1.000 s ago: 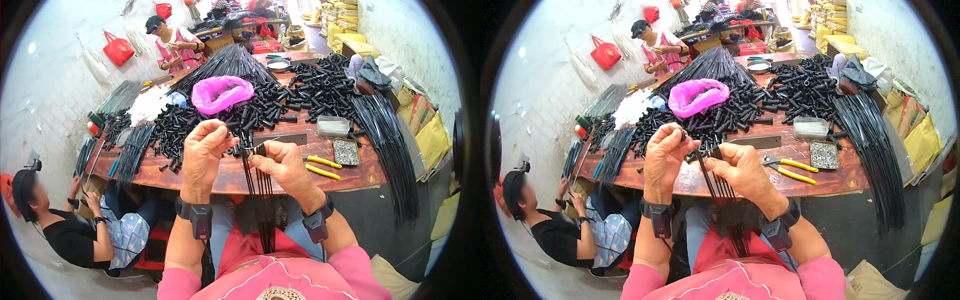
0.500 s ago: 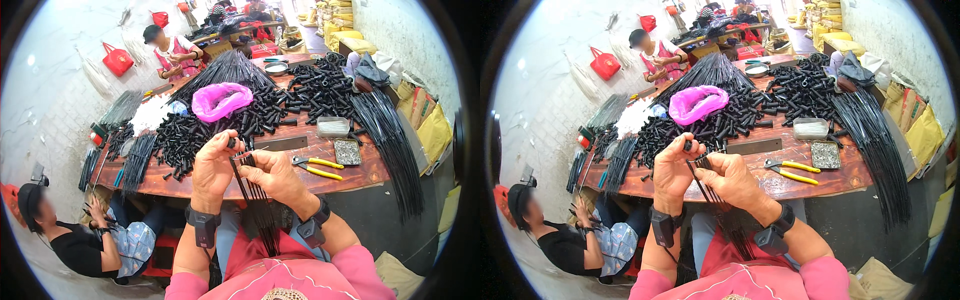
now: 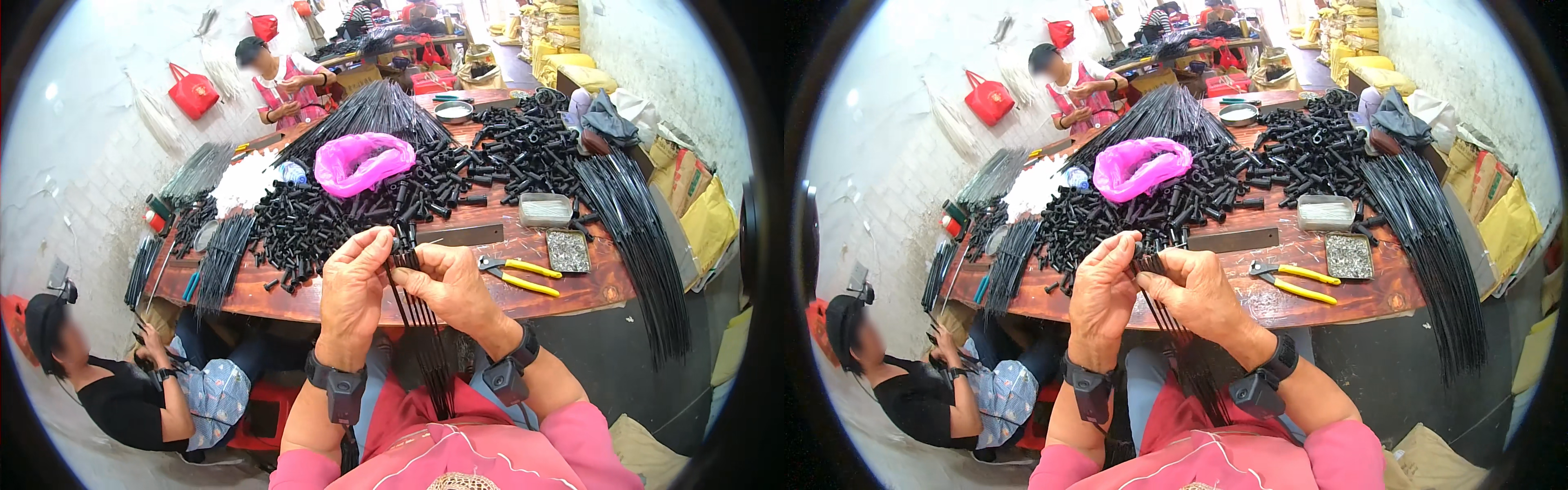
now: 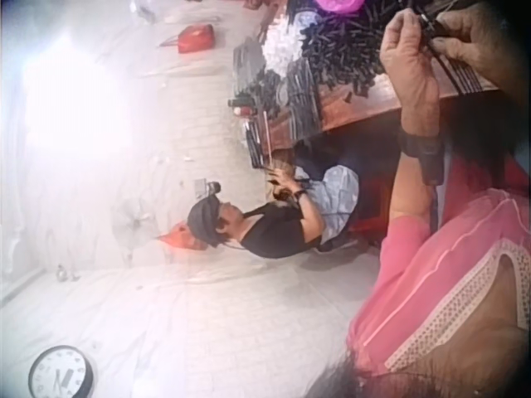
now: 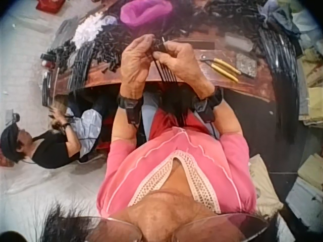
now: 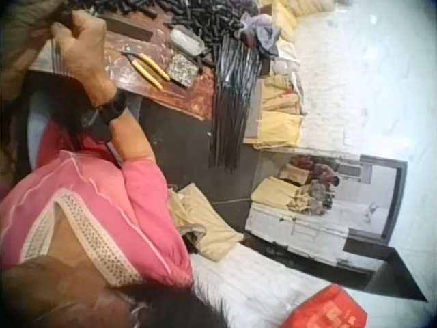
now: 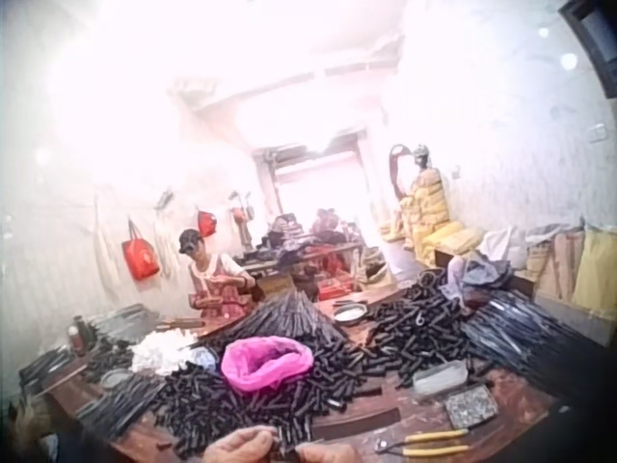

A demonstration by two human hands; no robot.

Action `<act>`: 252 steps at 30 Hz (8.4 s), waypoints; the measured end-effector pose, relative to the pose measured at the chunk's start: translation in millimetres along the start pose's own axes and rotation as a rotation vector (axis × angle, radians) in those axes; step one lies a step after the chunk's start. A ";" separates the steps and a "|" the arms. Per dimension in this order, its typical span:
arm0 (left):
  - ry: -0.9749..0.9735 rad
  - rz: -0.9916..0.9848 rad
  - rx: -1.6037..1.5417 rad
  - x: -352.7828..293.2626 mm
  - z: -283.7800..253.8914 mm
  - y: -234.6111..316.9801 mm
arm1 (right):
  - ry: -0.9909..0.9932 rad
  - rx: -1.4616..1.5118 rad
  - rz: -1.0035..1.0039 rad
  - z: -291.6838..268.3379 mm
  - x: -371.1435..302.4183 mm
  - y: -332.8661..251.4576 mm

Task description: Manually assemble and trim umbrella frames/ribs by attaching small plastic components and cutting off excess wire or plastic with pliers.

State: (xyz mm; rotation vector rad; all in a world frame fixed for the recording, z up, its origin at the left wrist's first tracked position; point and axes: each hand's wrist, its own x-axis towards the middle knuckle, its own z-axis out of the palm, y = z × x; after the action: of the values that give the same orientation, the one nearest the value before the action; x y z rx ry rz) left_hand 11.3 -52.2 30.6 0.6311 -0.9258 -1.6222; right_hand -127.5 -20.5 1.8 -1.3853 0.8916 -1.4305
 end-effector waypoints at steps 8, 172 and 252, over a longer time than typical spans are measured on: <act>0.062 0.114 0.028 -6.2 -5.2 -3.3 | 0.028 -0.039 -0.038 7.6 3.9 3.5; -0.241 0.117 -0.214 -68.8 -41.7 -62.9 | -0.180 -0.571 -0.692 -18.6 -23.4 -13.1; 0.112 0.159 0.300 -69.2 -36.2 -42.9 | -0.022 -1.009 -0.313 4.0 -55.2 23.9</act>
State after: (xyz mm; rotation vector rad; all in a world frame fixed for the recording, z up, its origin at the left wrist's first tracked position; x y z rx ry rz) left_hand 33.8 9.4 -29.6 0.8235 -1.1178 -1.3048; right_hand -123.8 24.6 -38.0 -2.3492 1.5401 -1.1946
